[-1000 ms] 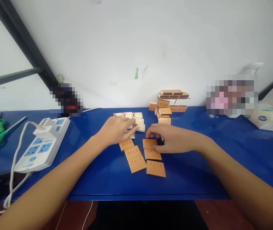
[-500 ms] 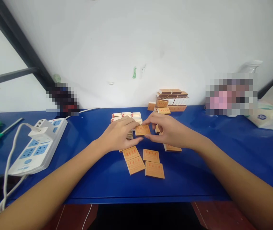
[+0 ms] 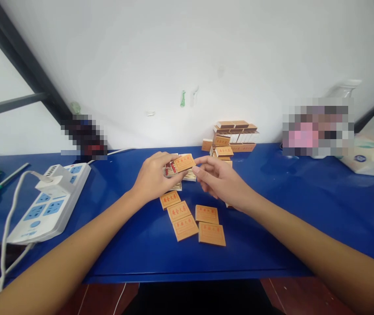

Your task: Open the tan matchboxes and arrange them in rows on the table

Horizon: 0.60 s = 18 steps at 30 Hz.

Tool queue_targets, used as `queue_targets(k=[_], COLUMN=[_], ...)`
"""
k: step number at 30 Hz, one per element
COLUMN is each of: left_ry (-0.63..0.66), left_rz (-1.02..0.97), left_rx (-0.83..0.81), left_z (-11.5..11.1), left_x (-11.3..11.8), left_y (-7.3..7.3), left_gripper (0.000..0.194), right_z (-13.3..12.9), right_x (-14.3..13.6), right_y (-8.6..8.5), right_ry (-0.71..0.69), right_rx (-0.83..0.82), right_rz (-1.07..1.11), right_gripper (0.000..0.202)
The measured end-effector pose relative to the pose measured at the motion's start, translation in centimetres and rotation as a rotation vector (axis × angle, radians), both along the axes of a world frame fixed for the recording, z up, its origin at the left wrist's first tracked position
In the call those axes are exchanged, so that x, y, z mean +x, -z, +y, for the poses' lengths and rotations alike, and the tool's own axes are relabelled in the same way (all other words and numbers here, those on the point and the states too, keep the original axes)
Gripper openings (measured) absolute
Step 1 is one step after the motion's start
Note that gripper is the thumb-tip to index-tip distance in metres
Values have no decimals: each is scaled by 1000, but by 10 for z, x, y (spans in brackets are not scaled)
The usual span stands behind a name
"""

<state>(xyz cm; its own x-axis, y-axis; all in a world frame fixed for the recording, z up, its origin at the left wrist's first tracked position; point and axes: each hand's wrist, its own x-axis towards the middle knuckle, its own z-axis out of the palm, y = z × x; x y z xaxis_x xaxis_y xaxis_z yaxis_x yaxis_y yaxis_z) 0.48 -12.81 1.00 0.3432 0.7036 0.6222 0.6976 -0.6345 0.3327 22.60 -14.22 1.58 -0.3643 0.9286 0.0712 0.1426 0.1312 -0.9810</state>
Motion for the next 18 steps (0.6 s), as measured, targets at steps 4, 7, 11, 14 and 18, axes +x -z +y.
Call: queue_targets(k=[4, 7, 11, 14, 18], left_ry=[20, 75, 128, 94, 37], left_rz=[19, 43, 86, 80, 70], left_rx=[17, 43, 80, 61, -75], left_z=[-2, -4, -5, -2, 0], left_x=[2, 3, 4, 2, -1], left_y=[1, 1, 3, 5, 4], left_gripper=[32, 37, 43, 47, 45], right_z=[0, 1, 1, 4, 13], right_x=[1, 2, 3, 5, 14], right_y=[-2, -4, -3, -2, -6], right_ry=[86, 58, 57, 92, 158], right_rx=[3, -23, 16, 23, 21], right_rz=[35, -6, -40, -13, -9], right_gripper=[43, 41, 45, 46, 41])
